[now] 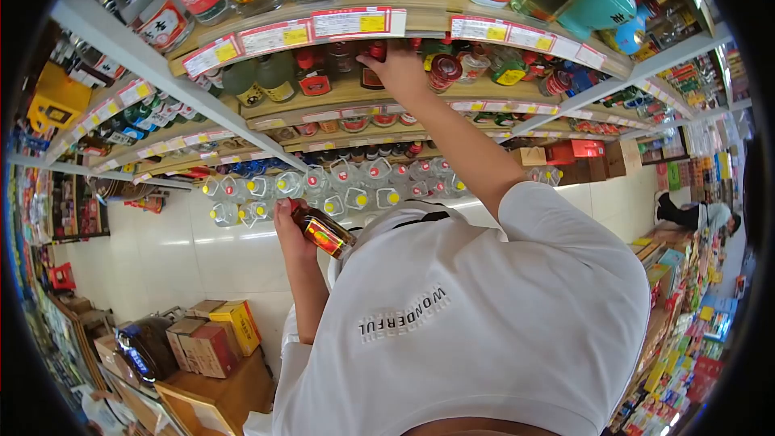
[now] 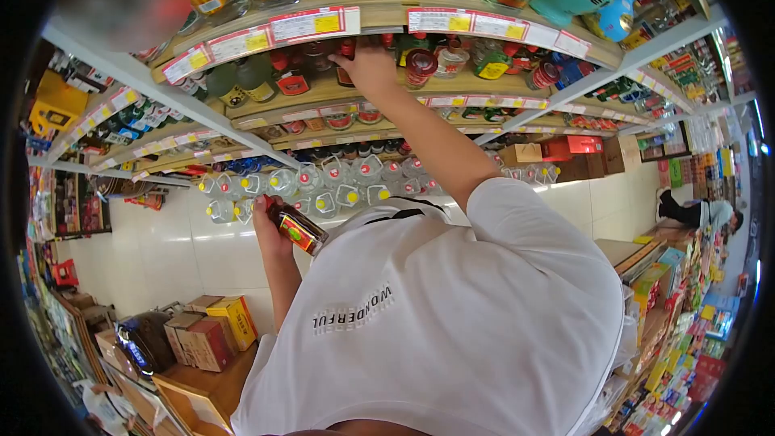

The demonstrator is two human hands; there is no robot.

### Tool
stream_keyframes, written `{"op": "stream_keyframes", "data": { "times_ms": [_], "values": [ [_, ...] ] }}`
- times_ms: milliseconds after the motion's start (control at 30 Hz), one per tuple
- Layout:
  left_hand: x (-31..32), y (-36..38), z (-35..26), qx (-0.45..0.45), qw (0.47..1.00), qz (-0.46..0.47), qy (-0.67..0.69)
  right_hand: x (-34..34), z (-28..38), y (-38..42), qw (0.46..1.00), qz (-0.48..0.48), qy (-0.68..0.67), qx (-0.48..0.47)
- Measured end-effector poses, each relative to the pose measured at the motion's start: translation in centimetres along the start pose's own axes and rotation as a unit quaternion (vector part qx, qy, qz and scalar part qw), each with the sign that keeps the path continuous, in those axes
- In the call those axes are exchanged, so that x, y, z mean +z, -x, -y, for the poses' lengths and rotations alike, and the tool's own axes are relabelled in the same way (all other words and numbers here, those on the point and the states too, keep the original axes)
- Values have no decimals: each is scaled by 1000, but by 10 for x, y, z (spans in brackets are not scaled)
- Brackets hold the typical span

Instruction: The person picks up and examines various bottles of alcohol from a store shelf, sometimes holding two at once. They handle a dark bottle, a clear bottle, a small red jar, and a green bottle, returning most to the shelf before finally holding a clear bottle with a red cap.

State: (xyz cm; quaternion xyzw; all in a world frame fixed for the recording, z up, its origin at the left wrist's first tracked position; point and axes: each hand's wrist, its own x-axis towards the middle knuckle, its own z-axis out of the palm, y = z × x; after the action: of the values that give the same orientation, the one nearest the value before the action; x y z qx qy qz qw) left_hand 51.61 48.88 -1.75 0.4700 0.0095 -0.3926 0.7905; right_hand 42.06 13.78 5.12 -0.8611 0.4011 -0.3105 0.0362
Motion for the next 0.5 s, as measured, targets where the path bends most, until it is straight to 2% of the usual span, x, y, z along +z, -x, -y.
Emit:
{"op": "stream_keyframes", "data": {
  "times_ms": [167, 267, 367, 400, 500],
  "values": [
    [3, -8, 4, -8, 999, 25, -31, -25, -1, 14, 995, -47, -69, 52],
    [-4, -10, 5, -13, 998, 41, -35, -49, -19, 15, 981, -54, -104, 156],
    [-1, -4, 0, -17, 999, 26, -44, -36, -50, 0, 993, -101, -11, 53],
    [-2, -4, 1, -15, 999, 22, -43, -27, -60, -6, 997, -68, 24, 27],
    [-5, -5, 6, -5, 999, 14, -37, -22, -65, -17, 998, 25, 32, 56]
  ]
}}
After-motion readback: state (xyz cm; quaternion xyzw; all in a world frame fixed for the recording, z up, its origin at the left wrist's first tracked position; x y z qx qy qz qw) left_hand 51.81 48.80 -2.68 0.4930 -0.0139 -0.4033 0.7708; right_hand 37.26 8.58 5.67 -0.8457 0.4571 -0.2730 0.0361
